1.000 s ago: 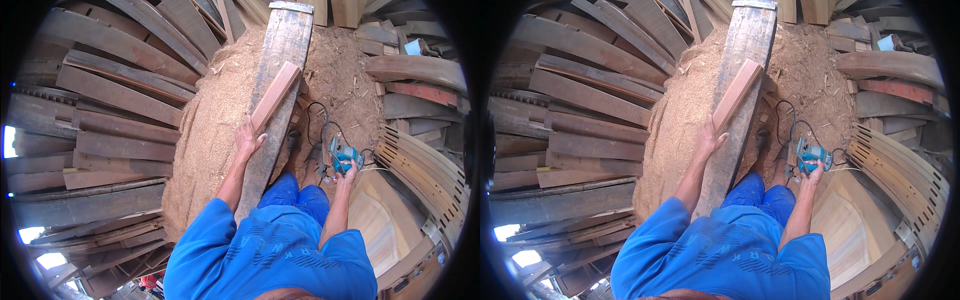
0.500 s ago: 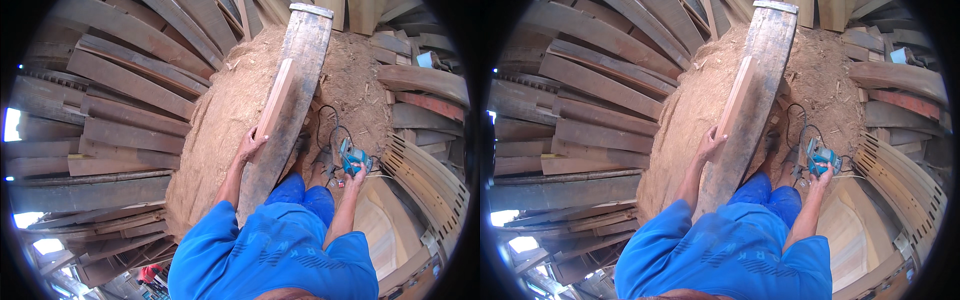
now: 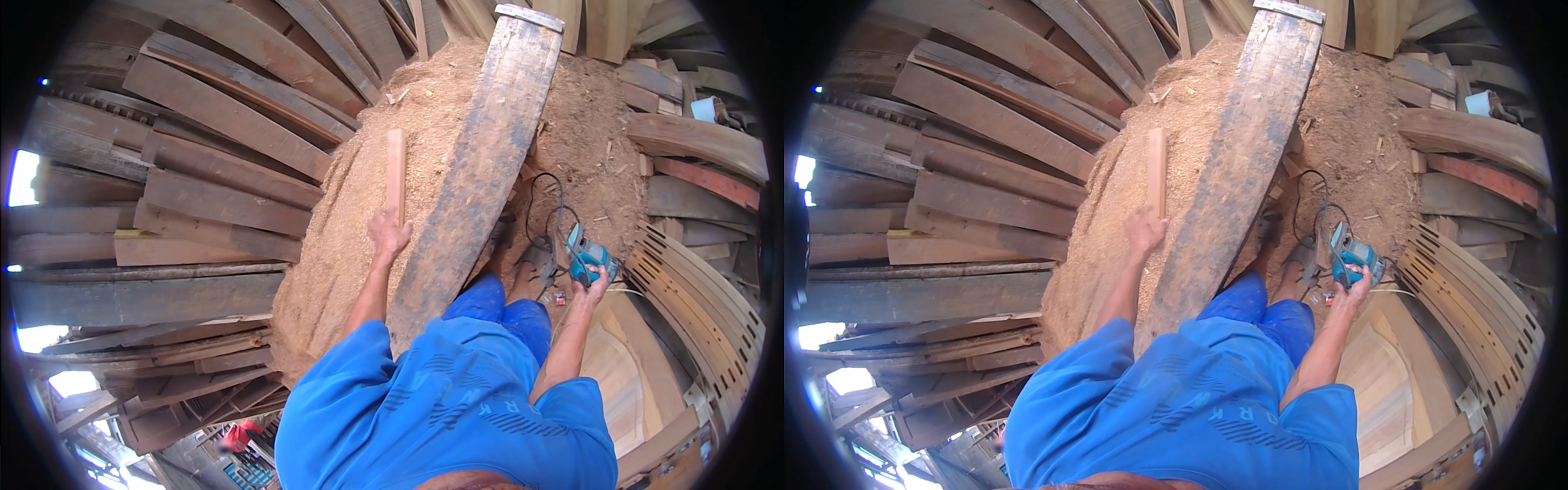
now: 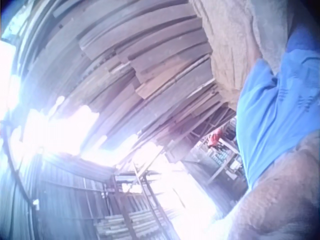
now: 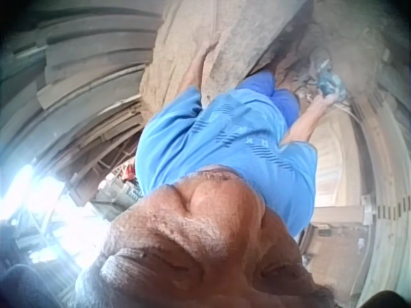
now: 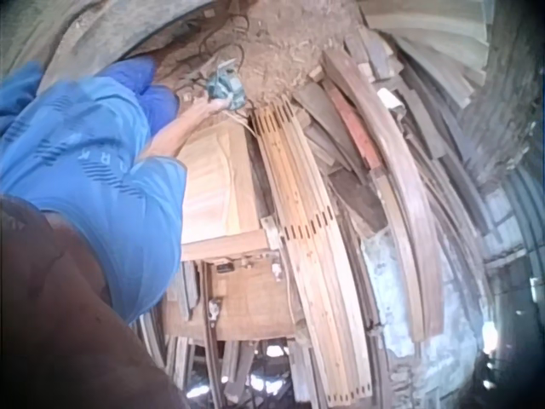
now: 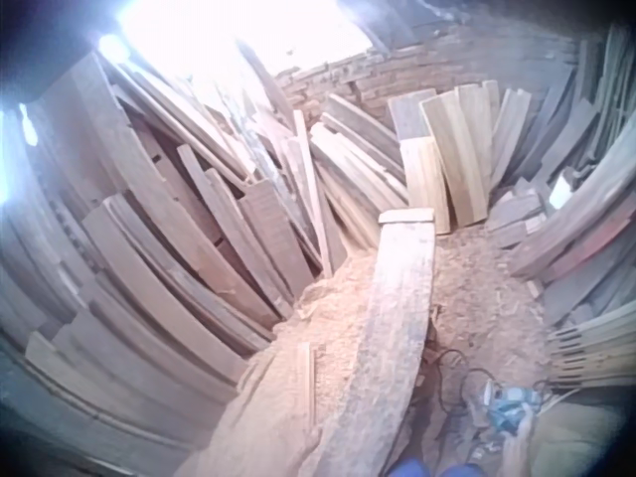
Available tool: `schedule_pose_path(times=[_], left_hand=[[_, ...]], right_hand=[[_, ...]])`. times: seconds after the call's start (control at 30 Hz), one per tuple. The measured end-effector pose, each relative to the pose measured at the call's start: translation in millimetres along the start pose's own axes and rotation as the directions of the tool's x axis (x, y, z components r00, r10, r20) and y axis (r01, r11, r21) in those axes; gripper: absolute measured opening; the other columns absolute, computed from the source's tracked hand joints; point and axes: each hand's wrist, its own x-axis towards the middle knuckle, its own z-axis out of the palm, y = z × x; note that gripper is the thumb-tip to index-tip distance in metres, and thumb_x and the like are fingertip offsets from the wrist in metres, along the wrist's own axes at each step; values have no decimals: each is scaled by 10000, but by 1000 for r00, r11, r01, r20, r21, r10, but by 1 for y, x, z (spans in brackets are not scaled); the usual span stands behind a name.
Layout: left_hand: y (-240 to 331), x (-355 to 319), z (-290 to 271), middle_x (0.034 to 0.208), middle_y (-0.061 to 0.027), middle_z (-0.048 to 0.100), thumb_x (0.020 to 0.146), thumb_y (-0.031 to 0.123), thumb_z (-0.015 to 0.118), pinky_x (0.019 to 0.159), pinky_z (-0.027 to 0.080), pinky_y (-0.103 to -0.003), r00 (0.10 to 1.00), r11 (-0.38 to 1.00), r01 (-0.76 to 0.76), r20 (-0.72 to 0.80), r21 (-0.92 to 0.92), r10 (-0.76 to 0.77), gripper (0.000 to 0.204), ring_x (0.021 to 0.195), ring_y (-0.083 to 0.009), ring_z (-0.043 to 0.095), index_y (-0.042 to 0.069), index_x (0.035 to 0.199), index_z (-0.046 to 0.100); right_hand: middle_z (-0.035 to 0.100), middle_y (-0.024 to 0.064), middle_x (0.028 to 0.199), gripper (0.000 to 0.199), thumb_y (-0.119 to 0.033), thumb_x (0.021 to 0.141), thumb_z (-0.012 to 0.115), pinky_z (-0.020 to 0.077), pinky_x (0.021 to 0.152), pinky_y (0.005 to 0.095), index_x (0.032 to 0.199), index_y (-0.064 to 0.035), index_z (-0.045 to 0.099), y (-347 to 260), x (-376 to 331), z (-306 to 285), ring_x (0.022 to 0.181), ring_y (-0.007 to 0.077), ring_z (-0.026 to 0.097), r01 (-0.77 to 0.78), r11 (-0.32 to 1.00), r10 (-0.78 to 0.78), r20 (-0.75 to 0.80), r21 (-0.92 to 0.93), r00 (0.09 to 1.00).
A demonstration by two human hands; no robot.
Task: The person uses a handheld electric router to shape the edges of a wooden plank on a workbench. They guide the tool along the wood, then lift it and move the plank to continue routing another section.
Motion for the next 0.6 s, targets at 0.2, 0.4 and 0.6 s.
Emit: schedule_pose_path(times=[0.2, 0.4, 0.6], left_hand=[[130, -23, -49, 918, -181, 697, 928, 394, 593, 826, 518, -418, 505, 782, -136, 636, -609, 583, 379, 923, -314, 666, 48, 1025, 712], [213, -97, -2, 1120, -202, 686, 940, 444, 540, 954, 476, -448, -32, 689, -379, 753, -617, 657, 475, 1107, -374, 621, 51, 1165, 681], [281, -149, 51, 1235, -167, 618, 964, 461, 528, 935, 503, -407, -102, 769, -66, 771, -636, 628, 558, 1111, -292, 612, 38, 1326, 557]], right_hand=[[547, 78, 661, 261, -230, 945, 501, 527, 724, 439, 742, -67, 496, 8, 23, -21, 671, 248, 578, -93, 967, 79, 66, 239, 995], [528, 69, 659, 248, -208, 946, 499, 509, 691, 417, 743, -67, 479, -8, 18, -14, 648, 236, 548, -74, 856, 77, 14, 511, 997], [484, 33, 633, 251, -174, 992, 460, 493, 670, 379, 760, -80, 463, -30, -34, 21, 616, 203, 509, -38, 800, 72, -34, 599, 997]])
